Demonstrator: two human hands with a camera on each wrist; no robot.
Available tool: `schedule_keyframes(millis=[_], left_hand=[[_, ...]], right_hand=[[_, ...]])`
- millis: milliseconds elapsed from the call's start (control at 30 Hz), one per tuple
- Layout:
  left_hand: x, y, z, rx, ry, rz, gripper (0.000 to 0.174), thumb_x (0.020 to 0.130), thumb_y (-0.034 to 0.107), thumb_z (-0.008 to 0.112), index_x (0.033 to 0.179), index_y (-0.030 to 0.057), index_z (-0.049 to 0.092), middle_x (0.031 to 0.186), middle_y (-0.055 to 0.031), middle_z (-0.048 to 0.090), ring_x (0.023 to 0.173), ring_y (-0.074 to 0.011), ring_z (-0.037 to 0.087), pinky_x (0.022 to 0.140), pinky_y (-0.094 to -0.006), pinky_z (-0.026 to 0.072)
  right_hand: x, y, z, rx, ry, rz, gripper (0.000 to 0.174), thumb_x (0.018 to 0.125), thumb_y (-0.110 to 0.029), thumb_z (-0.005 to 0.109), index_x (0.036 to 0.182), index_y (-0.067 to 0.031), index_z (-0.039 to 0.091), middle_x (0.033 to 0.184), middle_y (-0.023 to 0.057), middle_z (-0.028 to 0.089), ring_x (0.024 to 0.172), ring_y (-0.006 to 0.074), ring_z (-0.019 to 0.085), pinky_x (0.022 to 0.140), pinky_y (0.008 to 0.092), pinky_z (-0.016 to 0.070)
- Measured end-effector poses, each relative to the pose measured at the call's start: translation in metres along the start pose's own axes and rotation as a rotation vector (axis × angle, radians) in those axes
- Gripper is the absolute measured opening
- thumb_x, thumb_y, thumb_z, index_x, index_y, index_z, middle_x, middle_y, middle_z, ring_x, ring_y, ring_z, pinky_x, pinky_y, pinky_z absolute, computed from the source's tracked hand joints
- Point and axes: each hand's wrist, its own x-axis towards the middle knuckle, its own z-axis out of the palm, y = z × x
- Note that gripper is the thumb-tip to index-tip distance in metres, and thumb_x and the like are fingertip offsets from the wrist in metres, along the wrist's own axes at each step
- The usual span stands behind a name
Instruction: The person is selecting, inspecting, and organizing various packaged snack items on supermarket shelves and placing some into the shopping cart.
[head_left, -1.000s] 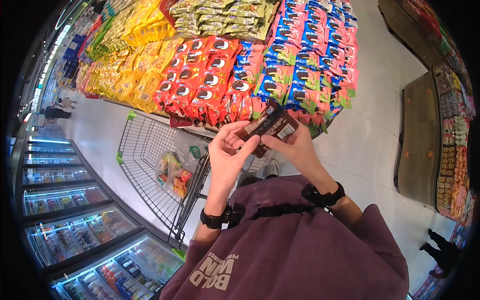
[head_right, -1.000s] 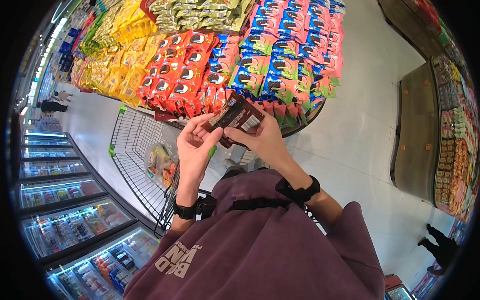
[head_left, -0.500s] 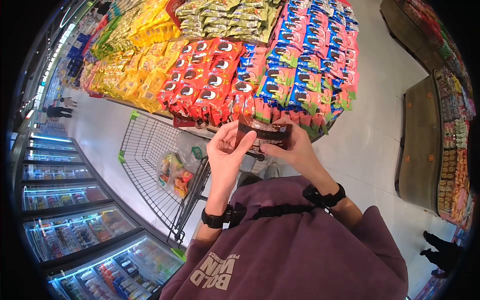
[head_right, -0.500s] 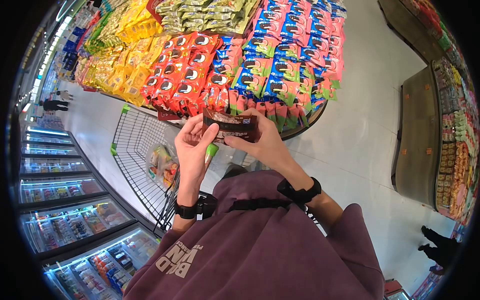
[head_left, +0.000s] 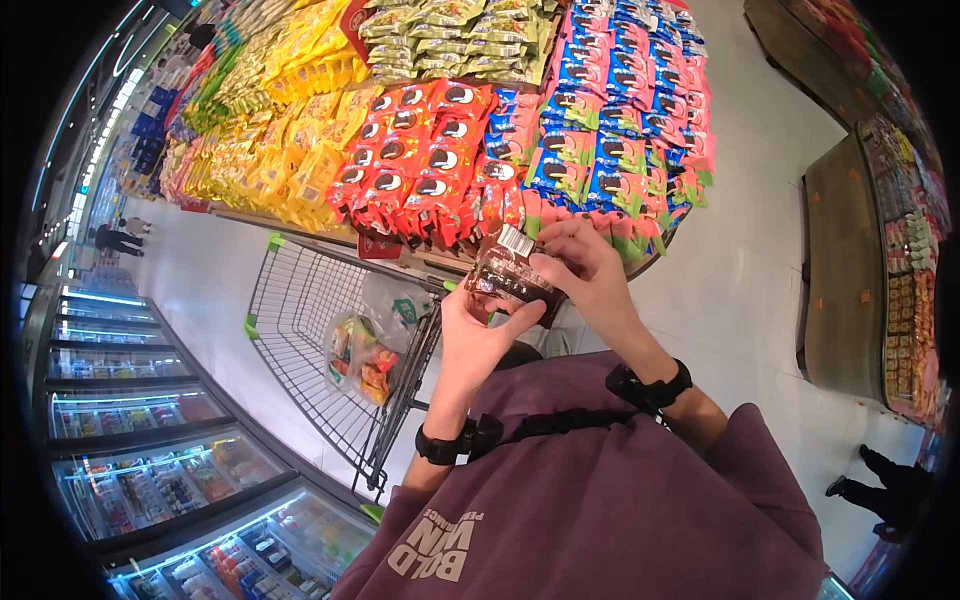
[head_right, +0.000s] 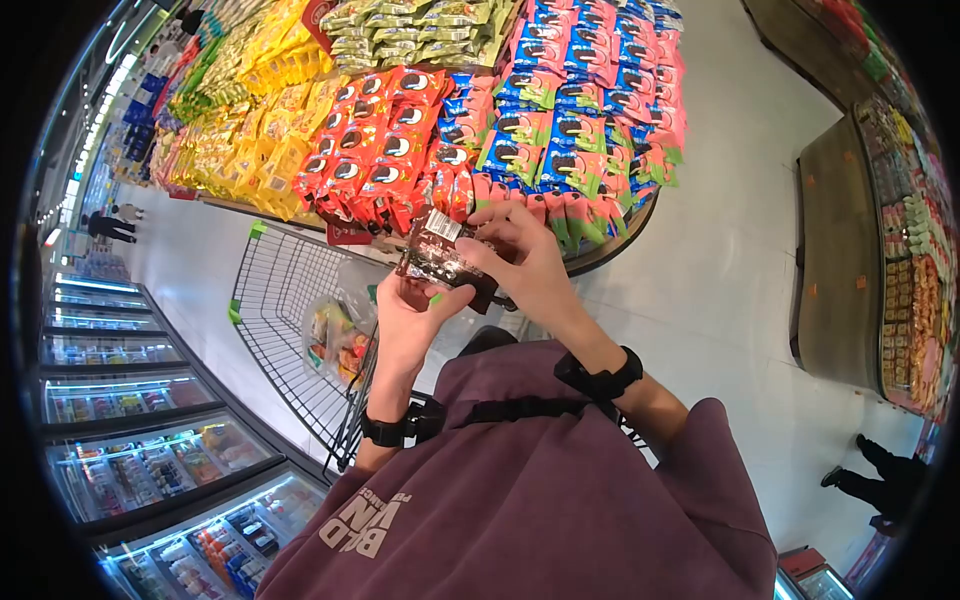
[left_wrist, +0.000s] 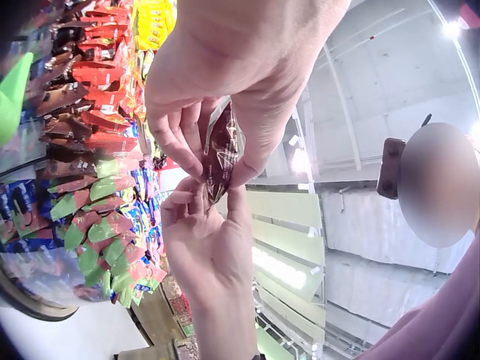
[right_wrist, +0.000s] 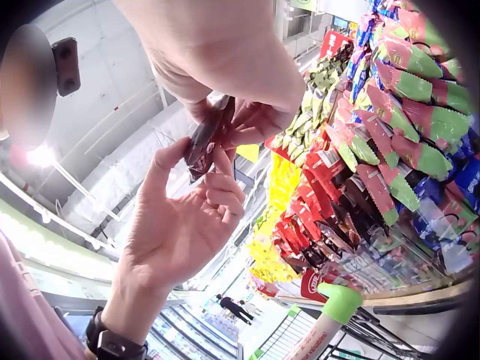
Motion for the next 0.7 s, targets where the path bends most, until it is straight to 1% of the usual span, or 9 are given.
schedule_keyframes(millis=[133, 233, 300, 333, 400, 500, 533, 667, 700], left_hand=[[-0.005, -0.006, -0.019, -0.099, 0.057, -0.065, 0.034, 0.076, -0.007, 0.077, 0.106, -0.0019, 0.063, 0.096, -0.0065, 0.071, 0.078, -0.0075, 0.065, 0.072, -0.0225, 0.0518], [-0.011, 0.005, -0.029, -0.104, 0.103, 0.005, 0.034, 0.076, -0.007, 0.077, 0.107, -0.0021, 0.063, 0.097, -0.0087, 0.071, 0.080, -0.0086, 0.066, 0.074, -0.0226, 0.0526], [-0.017, 0.012, -0.035, -0.117, 0.122, 0.009, 0.034, 0.077, -0.008, 0.075, 0.108, -0.0025, 0.062, 0.097, -0.0084, 0.071, 0.081, -0.0077, 0.066, 0.075, -0.0226, 0.0529], [-0.021, 0.013, -0.037, -0.114, 0.134, 0.000, 0.033, 0.078, -0.008, 0.075, 0.108, -0.0026, 0.062, 0.097, -0.0085, 0.071, 0.082, -0.0075, 0.066, 0.075, -0.0228, 0.0531], [-0.029, 0.007, -0.048, -0.084, 0.137, -0.026, 0.032, 0.079, -0.008, 0.074, 0.109, -0.0037, 0.062, 0.100, -0.0094, 0.071, 0.085, -0.0082, 0.066, 0.079, -0.0240, 0.0540], [-0.039, 0.008, -0.058, -0.085, 0.111, -0.041, 0.030, 0.081, -0.007, 0.073, 0.109, -0.0041, 0.062, 0.100, -0.0100, 0.071, 0.088, -0.0099, 0.067, 0.080, -0.0246, 0.0541], [-0.042, 0.011, -0.061, -0.087, 0.089, -0.048, 0.029, 0.084, -0.005, 0.072, 0.111, -0.0046, 0.062, 0.100, -0.0107, 0.071, 0.088, -0.0115, 0.068, 0.081, -0.0252, 0.0545], [-0.059, 0.012, -0.069, -0.055, 0.076, -0.073, 0.027, 0.087, -0.003, 0.070, 0.113, -0.0047, 0.062, 0.101, -0.0111, 0.071, 0.086, -0.0129, 0.069, 0.080, -0.0258, 0.0553], [-0.061, 0.010, -0.070, -0.052, 0.085, -0.079, 0.027, 0.087, -0.003, 0.070, 0.112, -0.0048, 0.062, 0.101, -0.0112, 0.071, 0.085, -0.0132, 0.069, 0.080, -0.0258, 0.0554]], right_hand=[[-0.004, 0.007, 0.014, 0.017, -0.030, -0.010, 0.030, 0.092, -0.013, 0.069, 0.116, -0.0030, 0.054, 0.095, 0.0043, 0.066, 0.086, 0.0082, 0.061, 0.076, 0.0234, 0.0479], [-0.005, 0.007, 0.028, 0.038, -0.060, -0.056, 0.029, 0.092, -0.011, 0.069, 0.116, -0.0027, 0.055, 0.101, 0.0053, 0.066, 0.090, 0.0088, 0.062, 0.080, 0.0245, 0.0485], [-0.012, 0.009, 0.040, 0.042, -0.104, -0.073, 0.030, 0.092, -0.010, 0.069, 0.117, -0.0026, 0.055, 0.104, 0.0060, 0.065, 0.092, 0.0093, 0.062, 0.082, 0.0250, 0.0489], [-0.012, 0.012, 0.043, 0.008, -0.095, -0.057, 0.030, 0.092, -0.009, 0.068, 0.118, -0.0024, 0.055, 0.103, 0.0056, 0.066, 0.093, 0.0098, 0.062, 0.082, 0.0251, 0.0489], [-0.017, 0.014, 0.050, -0.025, -0.103, -0.033, 0.030, 0.092, -0.009, 0.068, 0.119, -0.0025, 0.056, 0.103, 0.0054, 0.067, 0.094, 0.0097, 0.062, 0.083, 0.0251, 0.0488], [-0.024, 0.013, 0.059, -0.055, -0.098, -0.044, 0.029, 0.093, -0.009, 0.067, 0.120, -0.0027, 0.056, 0.102, 0.0051, 0.068, 0.093, 0.0091, 0.062, 0.081, 0.0250, 0.0486], [-0.027, 0.015, 0.061, -0.063, -0.094, -0.047, 0.029, 0.093, -0.009, 0.067, 0.120, -0.0028, 0.057, 0.103, 0.0054, 0.068, 0.093, 0.0089, 0.062, 0.081, 0.0249, 0.0485], [-0.040, 0.020, 0.073, -0.036, -0.047, -0.086, 0.027, 0.095, -0.011, 0.065, 0.119, -0.0023, 0.056, 0.101, 0.0045, 0.067, 0.092, 0.0065, 0.060, 0.079, 0.0240, 0.0478], [-0.046, 0.025, 0.075, -0.031, -0.044, -0.060, 0.024, 0.096, -0.011, 0.064, 0.118, -0.0021, 0.056, 0.100, 0.0038, 0.067, 0.092, 0.0058, 0.059, 0.078, 0.0237, 0.0475]])
